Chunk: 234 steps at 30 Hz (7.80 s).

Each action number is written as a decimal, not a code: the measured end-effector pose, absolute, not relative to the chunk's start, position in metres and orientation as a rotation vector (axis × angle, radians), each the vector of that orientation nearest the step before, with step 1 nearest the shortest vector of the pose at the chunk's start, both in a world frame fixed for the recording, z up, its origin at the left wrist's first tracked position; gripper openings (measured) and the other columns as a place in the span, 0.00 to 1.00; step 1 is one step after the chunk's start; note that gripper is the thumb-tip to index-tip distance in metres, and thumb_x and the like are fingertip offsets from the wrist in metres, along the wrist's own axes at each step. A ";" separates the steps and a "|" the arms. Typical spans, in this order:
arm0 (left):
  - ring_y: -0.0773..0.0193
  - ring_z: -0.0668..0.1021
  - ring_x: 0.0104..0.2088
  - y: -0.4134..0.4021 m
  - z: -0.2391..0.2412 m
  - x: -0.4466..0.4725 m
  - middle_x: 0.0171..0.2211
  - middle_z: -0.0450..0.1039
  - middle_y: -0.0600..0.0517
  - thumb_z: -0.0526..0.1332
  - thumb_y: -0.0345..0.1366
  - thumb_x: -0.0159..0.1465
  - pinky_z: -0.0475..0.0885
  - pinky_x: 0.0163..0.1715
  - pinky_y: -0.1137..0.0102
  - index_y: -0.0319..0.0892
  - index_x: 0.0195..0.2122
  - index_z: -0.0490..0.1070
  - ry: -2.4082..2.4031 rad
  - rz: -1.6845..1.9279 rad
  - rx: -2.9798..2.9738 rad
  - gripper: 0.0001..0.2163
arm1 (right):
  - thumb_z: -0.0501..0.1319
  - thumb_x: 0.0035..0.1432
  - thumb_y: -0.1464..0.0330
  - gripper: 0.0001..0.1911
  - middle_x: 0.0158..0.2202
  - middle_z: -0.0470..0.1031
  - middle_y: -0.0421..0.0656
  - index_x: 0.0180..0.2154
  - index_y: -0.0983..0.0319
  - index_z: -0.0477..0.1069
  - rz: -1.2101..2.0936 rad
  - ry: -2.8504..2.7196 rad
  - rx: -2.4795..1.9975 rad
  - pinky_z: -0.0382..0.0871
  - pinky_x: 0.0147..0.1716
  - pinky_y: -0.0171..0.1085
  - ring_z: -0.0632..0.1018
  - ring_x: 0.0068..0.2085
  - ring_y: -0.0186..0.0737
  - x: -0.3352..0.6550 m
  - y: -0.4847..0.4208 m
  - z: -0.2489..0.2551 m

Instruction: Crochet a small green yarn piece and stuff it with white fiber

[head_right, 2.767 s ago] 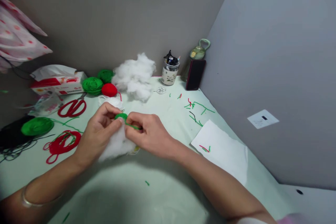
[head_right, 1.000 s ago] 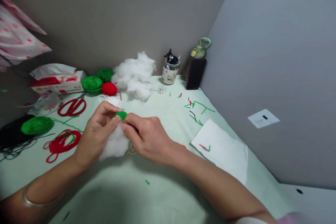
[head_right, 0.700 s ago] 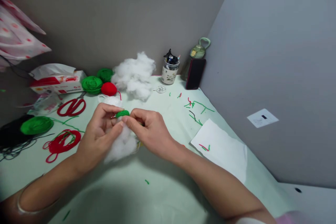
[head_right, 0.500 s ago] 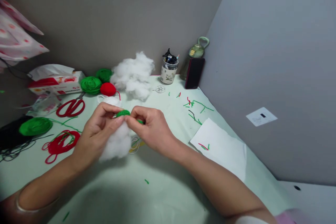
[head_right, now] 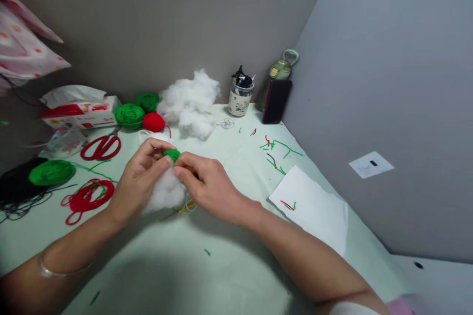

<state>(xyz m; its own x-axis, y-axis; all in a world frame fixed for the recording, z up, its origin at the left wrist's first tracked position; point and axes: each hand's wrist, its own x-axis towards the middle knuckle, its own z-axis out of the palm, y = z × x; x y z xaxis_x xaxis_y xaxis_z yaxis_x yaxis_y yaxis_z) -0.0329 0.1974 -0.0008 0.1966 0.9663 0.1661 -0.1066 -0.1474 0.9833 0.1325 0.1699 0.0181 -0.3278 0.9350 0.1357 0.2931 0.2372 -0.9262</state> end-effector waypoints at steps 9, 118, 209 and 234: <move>0.59 0.81 0.36 0.199 0.035 -0.053 0.36 0.77 0.55 0.69 0.37 0.61 0.68 0.23 0.71 0.51 0.40 0.69 0.898 1.389 1.177 0.10 | 0.60 0.66 0.64 0.10 0.39 0.78 0.42 0.43 0.62 0.76 1.042 -1.727 -1.186 0.68 0.35 0.35 0.73 0.34 0.33 0.162 0.195 0.029; 0.62 0.75 0.37 0.153 -0.059 -0.050 0.37 0.74 0.52 0.64 0.38 0.63 0.70 0.40 0.66 0.43 0.43 0.72 1.173 0.909 1.445 0.09 | 0.61 0.65 0.67 0.09 0.16 0.67 0.33 0.38 0.67 0.76 2.329 -0.722 -0.795 0.49 0.12 0.26 0.51 0.13 0.23 0.148 0.135 -0.034; 0.71 0.67 0.20 0.098 -0.013 -0.026 0.25 0.70 0.58 0.72 0.47 0.55 0.60 0.18 0.77 0.44 0.45 0.71 0.953 1.155 0.846 0.21 | 0.55 0.70 0.62 0.21 0.59 0.73 0.50 0.62 0.55 0.63 0.838 -1.997 -1.354 0.71 0.51 0.44 0.75 0.58 0.47 0.171 0.102 0.003; 0.70 0.69 0.20 0.091 -0.039 -0.022 0.24 0.71 0.59 0.74 0.48 0.53 0.62 0.19 0.76 0.43 0.44 0.69 0.961 1.117 0.774 0.24 | 0.62 0.60 0.64 0.11 0.22 0.62 0.34 0.27 0.60 0.67 1.030 -1.928 -1.306 0.53 0.27 0.33 0.62 0.27 0.32 0.145 0.102 -0.024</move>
<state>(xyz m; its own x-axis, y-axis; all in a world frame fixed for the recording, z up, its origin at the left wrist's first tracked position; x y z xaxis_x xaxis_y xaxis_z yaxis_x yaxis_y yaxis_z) -0.0217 0.0909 -0.0389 0.1428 0.9619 -0.2331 -0.3747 0.2705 0.8868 0.1453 0.1025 -0.0237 -0.3470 0.9367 0.0458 0.4829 0.2204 -0.8475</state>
